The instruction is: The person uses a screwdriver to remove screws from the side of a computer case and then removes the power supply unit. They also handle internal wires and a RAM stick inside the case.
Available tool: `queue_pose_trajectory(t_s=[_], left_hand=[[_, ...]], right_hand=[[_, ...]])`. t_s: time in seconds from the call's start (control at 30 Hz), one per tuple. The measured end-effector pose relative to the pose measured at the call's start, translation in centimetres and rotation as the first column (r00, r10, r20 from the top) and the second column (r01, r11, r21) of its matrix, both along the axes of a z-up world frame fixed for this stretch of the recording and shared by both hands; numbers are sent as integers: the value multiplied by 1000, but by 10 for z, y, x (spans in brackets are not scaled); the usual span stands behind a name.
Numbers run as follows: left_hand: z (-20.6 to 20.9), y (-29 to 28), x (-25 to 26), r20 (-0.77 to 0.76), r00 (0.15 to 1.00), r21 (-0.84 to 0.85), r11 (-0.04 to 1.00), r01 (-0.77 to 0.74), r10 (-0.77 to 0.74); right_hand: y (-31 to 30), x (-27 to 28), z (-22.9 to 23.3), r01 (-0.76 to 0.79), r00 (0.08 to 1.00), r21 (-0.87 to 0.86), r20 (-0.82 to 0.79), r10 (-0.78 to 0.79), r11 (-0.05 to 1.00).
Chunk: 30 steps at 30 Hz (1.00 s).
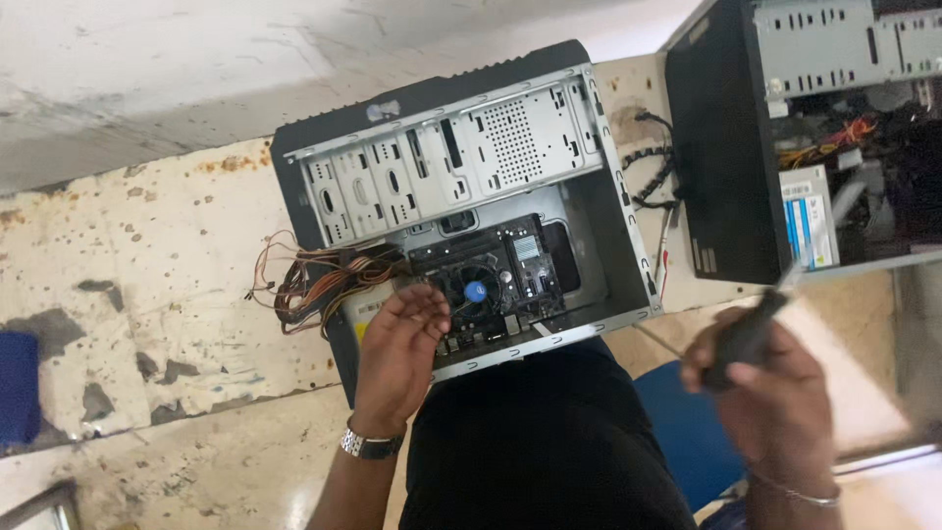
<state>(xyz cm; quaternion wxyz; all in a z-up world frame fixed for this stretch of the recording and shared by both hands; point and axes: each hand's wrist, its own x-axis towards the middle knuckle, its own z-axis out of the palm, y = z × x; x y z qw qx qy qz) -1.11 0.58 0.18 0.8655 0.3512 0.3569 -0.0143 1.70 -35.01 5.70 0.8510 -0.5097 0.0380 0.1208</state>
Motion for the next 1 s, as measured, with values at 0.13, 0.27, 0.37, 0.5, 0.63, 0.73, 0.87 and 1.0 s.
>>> queue_pose_trajectory(t_s=[0.13, 0.27, 0.37, 0.5, 0.63, 0.73, 0.87, 1.0], left_hand=[[-12, -7, -1, 44, 997, -21, 997, 70, -69], [-15, -16, 13, -48, 958, 94, 954, 285, -281], [-8, -25, 25, -136, 938, 185, 922, 341, -319], [-16, -33, 38, -79, 961, 71, 960, 271, -265], [-12, -40, 44, -63, 957, 82, 954, 288, -283], [-16, -45, 48, -13, 961, 51, 959, 277, -277], [-21, -47, 51, -74, 960, 61, 960, 273, -268], [-29, -47, 53, -147, 935, 159, 925, 344, -323]], right_hand=[[19, -17, -8, 43, 996, -196, -67, -57, 980], [21, -6, -19, 12, 998, -207, -64, -26, 978], [16, 3, -24, 41, 995, -162, -78, -55, 986], [15, 18, -30, 68, 990, -247, -106, -97, 966], [10, 21, -40, 44, 981, -307, -167, -99, 951], [13, 28, -35, -38, 988, -442, -153, -33, 896], [19, 36, -17, -132, 981, -604, -192, 17, 786], [31, 36, -10, -173, 983, -738, -175, 62, 653]])
